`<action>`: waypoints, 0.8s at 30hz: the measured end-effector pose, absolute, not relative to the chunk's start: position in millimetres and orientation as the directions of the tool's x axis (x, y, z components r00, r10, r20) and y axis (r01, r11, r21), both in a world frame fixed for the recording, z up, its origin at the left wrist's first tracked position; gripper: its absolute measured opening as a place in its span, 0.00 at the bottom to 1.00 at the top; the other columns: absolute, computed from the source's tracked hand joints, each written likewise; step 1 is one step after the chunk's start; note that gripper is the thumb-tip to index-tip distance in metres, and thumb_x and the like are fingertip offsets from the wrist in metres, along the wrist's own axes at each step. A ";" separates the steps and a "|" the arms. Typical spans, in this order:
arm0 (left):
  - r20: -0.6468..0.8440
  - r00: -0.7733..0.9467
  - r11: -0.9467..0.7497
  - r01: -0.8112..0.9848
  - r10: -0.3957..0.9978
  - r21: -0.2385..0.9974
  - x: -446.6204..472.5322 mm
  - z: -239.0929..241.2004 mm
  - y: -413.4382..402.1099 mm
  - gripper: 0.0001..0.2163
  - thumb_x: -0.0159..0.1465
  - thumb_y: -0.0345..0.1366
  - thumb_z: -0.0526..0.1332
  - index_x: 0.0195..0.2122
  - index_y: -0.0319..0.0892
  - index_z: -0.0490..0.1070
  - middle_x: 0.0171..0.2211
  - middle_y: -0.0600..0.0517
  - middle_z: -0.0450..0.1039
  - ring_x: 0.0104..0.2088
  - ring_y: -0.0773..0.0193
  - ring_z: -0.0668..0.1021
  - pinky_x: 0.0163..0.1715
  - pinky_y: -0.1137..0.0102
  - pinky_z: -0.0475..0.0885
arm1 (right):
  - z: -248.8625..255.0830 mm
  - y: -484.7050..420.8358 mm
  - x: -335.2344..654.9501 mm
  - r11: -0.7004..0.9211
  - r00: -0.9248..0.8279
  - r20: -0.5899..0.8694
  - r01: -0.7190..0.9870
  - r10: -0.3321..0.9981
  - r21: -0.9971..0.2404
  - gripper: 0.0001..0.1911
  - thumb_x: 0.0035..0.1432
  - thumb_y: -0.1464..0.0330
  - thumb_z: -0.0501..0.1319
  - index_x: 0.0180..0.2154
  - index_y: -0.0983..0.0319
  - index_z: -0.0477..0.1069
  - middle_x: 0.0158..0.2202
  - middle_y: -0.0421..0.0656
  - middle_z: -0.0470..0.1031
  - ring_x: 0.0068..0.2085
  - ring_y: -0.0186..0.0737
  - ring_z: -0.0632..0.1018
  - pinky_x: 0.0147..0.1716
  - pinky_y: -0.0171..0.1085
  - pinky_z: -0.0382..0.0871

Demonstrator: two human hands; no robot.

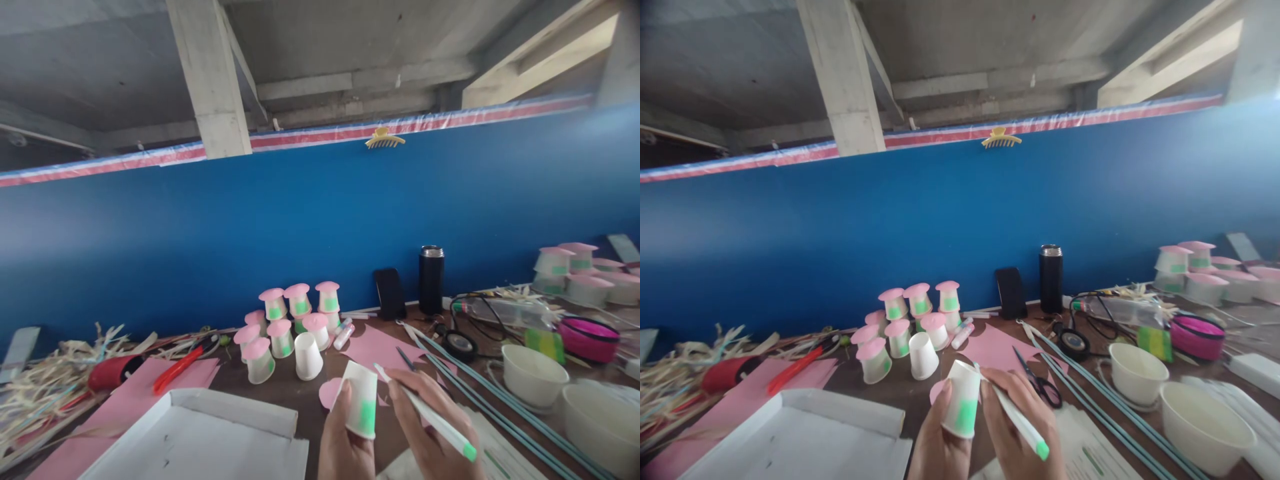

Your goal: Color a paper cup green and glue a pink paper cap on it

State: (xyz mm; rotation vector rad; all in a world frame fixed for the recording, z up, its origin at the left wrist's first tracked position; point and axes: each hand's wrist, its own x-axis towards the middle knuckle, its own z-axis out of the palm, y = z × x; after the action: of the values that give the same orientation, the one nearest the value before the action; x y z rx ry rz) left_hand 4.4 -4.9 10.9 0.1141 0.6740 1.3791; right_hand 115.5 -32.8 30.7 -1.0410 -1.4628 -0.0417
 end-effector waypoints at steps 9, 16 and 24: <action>-0.284 0.027 0.166 -0.860 0.959 0.482 2.8 11.7 -9.4 0.08 0.56 0.31 0.62 0.37 0.35 0.74 0.39 0.43 0.78 0.48 0.54 0.76 0.43 0.68 0.74 | 26.3 -32.2 111.9 0.531 0.213 0.777 0.622 0.593 -0.576 0.04 0.56 0.66 0.60 0.36 0.58 0.71 0.30 0.41 0.76 0.30 0.35 0.77 0.31 0.31 0.71; -0.220 0.077 0.180 -0.846 0.973 0.502 2.0 1.4 -6.2 0.12 0.56 0.35 0.63 0.40 0.34 0.73 0.42 0.42 0.77 0.49 0.52 0.75 0.42 0.68 0.74 | 21.6 -30.7 114.2 0.464 0.206 0.692 0.607 0.692 -0.645 0.06 0.58 0.63 0.58 0.35 0.58 0.70 0.27 0.40 0.76 0.25 0.33 0.75 0.27 0.29 0.70; -0.176 0.082 0.164 -0.831 0.981 0.532 0.9 5.2 -8.6 0.11 0.56 0.36 0.64 0.37 0.34 0.74 0.36 0.43 0.78 0.43 0.55 0.78 0.39 0.69 0.74 | 21.0 -30.2 115.1 0.440 0.218 0.655 0.585 0.724 -0.681 0.07 0.58 0.62 0.58 0.35 0.58 0.71 0.25 0.37 0.74 0.23 0.31 0.74 0.24 0.28 0.69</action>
State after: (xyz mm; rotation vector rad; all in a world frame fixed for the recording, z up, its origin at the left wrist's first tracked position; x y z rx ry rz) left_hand 0.9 -8.6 5.2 0.3290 0.5572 1.3902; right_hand 115.1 -30.2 21.0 -1.2304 -1.4573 0.1403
